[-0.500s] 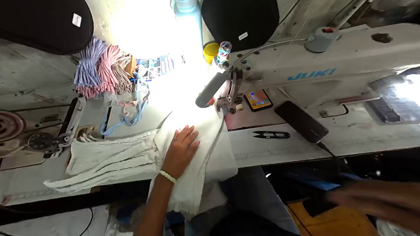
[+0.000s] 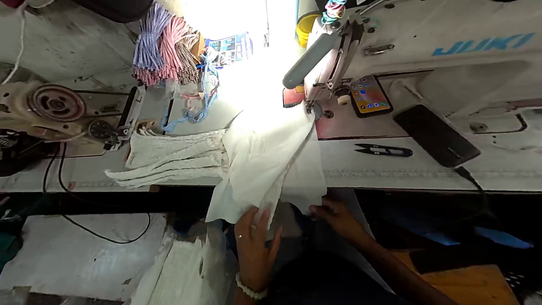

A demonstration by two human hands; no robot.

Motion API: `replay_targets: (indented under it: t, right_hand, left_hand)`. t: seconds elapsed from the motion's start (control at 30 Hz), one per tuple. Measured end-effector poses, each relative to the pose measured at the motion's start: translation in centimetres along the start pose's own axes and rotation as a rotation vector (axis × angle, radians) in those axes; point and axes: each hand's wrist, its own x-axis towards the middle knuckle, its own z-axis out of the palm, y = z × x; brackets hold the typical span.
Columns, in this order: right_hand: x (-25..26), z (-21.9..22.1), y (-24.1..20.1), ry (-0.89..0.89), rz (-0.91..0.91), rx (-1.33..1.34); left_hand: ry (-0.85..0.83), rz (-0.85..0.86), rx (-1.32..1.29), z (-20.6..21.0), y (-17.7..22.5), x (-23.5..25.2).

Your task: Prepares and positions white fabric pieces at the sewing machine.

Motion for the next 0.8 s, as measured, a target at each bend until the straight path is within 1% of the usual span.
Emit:
replay_targets:
  t: [0.07,0.1,0.13,0.2,0.23,0.27,0.3,0.33,0.37,0.43,0.47,0.5,0.57,0.63,0.73,0.8]
  right_hand:
    - [-1.5,0.7,-0.4,0.025,-0.018,0.009]
    - [-2.2,0.9,-0.4,0.067,-0.044,-0.038]
    - [-2.8,0.9,-0.2,0.126,-0.092,-0.14]
    - [-3.5,0.4,0.5,0.282,-0.262,-0.38]
    - [-3.8,0.0,0.7,0.37,-0.361,-0.468]
    - [-4.0,-0.4,0.3,0.436,-0.441,-0.494]
    - [-4.2,-0.5,-0.2,0.445,-0.497,-0.467]
    - [-4.3,-0.4,-1.0,0.368,-0.518,-0.374]
    - [-4.2,0.1,-2.2,0.21,-0.483,-0.237]
    - [-3.1,1.6,-4.8,-0.145,-0.273,0.061]
    - [-2.1,2.4,-5.9,-0.262,-0.16,0.213]
    - [-1.2,3.4,-6.7,-0.316,-0.07,0.354]
    - [0.2,4.9,-8.0,-0.317,0.032,0.559]
    - [0.6,5.6,-8.7,-0.252,0.091,0.658]
    - [-0.2,5.3,-8.3,-0.167,0.191,0.706]
    - [-1.1,5.0,-7.4,-0.108,0.243,0.718]
  left_hand:
    - [-0.022,0.099,0.08,0.2,-0.8,1.1]
    - [-0.024,0.136,0.072,0.1,-1.2,1.7]
    - [-0.022,0.139,0.034,-0.3,-1.5,2.4]
    - [-0.007,0.055,-0.115,-1.5,-1.4,3.7]
    - [0.005,-0.001,-0.207,-2.1,-1.3,4.3]
    - [0.023,-0.044,-0.284,-2.6,-1.2,4.7]
    - [0.041,-0.066,-0.34,-2.8,-1.2,4.9]
    - [0.053,-0.067,-0.372,-2.8,-1.3,4.9]
    - [0.065,-0.051,-0.379,-2.7,-1.3,4.8]
    - [0.078,0.02,-0.34,-2.3,-1.0,4.6]
    - [0.073,0.067,-0.305,-2.1,-0.7,4.4]
    - [0.061,0.12,-0.271,-1.9,-0.5,4.3]
    - [-0.014,0.203,-0.239,-1.7,-0.4,4.2]
    - [-0.083,0.232,-0.242,-1.6,-0.8,4.0]
    - [-0.009,0.255,-0.208,-1.6,-2.0,3.9]
    - [-0.014,0.302,-0.152,-1.8,-2.4,3.8]
